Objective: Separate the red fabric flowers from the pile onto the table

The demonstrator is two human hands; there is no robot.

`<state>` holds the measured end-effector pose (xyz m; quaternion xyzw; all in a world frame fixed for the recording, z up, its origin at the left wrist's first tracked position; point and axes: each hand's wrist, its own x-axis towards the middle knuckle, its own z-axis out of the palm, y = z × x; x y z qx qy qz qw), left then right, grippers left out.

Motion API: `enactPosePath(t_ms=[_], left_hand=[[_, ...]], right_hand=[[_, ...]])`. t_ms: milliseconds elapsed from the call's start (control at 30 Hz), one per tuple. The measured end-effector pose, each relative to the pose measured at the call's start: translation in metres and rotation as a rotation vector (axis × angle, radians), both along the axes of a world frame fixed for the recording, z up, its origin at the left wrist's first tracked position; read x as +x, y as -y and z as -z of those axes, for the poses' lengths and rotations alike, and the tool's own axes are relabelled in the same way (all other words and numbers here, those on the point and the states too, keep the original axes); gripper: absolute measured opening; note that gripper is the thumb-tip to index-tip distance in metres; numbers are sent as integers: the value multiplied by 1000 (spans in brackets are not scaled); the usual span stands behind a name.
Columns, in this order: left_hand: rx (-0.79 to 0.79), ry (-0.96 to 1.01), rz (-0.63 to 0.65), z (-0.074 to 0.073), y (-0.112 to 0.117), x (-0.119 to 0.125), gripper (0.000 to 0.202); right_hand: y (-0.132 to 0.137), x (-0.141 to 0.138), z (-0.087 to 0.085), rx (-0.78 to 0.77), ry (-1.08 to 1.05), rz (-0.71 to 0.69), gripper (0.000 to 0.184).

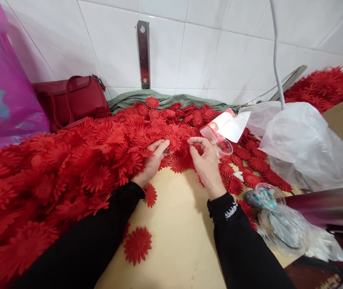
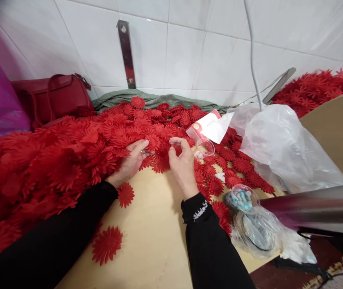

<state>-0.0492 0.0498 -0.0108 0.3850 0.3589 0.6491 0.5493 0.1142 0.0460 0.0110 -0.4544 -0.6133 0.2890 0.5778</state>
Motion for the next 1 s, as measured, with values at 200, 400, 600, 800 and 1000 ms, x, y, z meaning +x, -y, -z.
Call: enactPosePath(t_ms=[200,400,600,800,1000], left_hand=[[59,-182,53,7,0,-3,26],[80,-309,65,-6,7,0,35],[78,-338,36,-6,5,-2,41],[108,-322,-6,0,3,-5,43],[122,-359,100,-6,7,-2,34]], right_hand=[[5,-11,-1,55,14,-40,22],[4,-15,7,7,-40,-43,19],[8,-15,4,172,97,-6,17],[13,-18,-2,185,170,-76,8],[4,-14,10,-59,-108,-142,12]])
